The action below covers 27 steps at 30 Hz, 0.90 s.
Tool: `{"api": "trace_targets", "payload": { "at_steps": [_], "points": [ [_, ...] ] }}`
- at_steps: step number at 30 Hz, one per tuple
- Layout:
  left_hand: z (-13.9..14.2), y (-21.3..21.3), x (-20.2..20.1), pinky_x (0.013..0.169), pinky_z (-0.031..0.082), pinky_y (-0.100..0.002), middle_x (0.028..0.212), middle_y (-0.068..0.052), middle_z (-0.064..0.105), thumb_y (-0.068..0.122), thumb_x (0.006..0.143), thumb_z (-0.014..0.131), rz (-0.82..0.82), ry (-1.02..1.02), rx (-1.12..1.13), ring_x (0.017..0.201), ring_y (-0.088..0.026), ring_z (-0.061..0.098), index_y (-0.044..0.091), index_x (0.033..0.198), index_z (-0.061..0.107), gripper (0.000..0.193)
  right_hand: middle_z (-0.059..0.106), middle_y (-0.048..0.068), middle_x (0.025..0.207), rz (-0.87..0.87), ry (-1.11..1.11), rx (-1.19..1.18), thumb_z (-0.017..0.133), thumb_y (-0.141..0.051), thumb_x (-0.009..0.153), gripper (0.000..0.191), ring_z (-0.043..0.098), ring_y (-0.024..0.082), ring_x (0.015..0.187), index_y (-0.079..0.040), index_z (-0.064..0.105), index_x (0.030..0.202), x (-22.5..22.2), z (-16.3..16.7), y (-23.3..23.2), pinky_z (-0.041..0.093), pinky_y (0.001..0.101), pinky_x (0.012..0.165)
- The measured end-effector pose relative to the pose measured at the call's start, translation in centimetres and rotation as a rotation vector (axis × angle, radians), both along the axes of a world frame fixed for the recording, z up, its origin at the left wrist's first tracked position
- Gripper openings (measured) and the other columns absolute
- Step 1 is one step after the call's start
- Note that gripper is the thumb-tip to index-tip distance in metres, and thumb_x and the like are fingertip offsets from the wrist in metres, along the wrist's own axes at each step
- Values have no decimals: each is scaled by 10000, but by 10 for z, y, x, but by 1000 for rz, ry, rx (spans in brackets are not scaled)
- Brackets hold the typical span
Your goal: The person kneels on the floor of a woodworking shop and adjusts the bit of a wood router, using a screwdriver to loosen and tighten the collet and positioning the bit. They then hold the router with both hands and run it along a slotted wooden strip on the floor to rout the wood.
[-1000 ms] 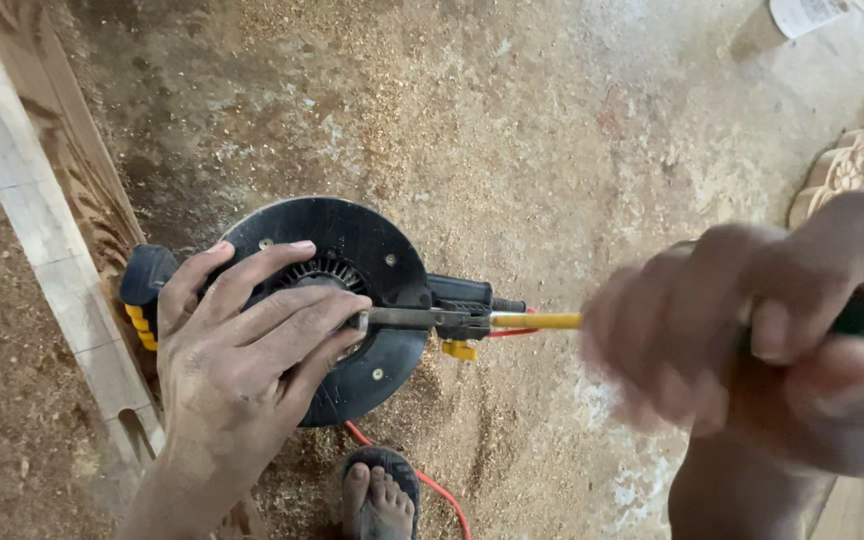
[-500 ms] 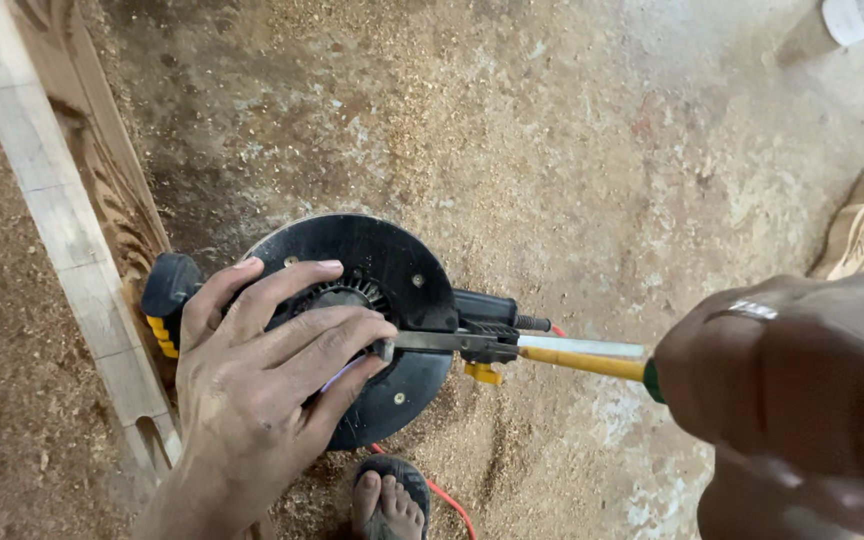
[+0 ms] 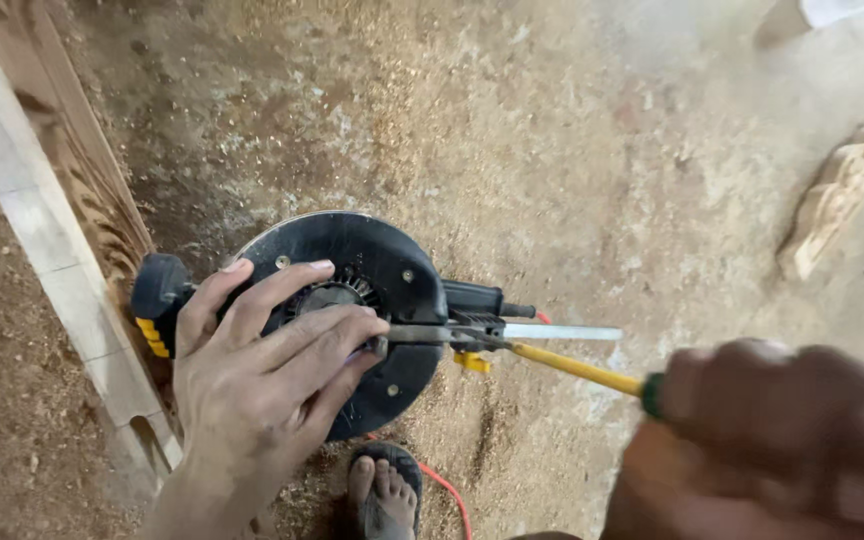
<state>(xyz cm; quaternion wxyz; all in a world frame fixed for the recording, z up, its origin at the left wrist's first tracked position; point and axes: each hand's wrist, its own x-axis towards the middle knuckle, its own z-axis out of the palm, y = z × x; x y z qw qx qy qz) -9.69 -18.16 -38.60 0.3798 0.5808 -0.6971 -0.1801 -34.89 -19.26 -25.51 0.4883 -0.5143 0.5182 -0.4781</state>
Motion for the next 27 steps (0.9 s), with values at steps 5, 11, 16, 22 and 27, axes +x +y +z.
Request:
{"api": "trace_targets", "payload": {
  "at_steps": [5,11,16,22,27],
  "points": [
    [-9,11,5,1149,320,-446,1035,41,767,239,832,792,27,38,-53,1236,-207,611,192,995,796,169,511,30,696,446,-108,-189,509,-393,1070,456,446,152,531,-121,408,718,51,28,-42,445,356,579],
    [-5,15,11,1162,326,-459,1061,53,768,264,843,799,22,46,-57,1245,-196,614,198,1024,785,194,716,111,770,1153,-166,58,552,-295,1050,377,690,183,631,-46,578,768,21,29,-89,567,371,583],
    [36,19,34,1269,337,-489,1429,-53,662,450,798,824,115,531,117,1428,-248,587,165,1487,414,850,546,63,627,1107,-305,27,531,-234,1083,440,479,163,496,-70,444,685,21,10,-69,378,356,479],
    [4,25,50,1316,268,-549,1618,-194,487,288,972,685,136,579,142,1491,-342,531,101,1647,193,856,278,35,542,1252,-196,104,569,-169,1094,544,407,222,425,-96,231,673,23,13,-82,394,383,457],
    [-41,7,48,1079,546,-438,1424,-122,667,236,967,650,59,831,410,1256,-264,691,97,1531,468,609,289,27,534,1066,-252,59,560,-184,1089,537,377,192,424,-111,234,669,-8,-8,-74,355,367,452]
  ]
}}
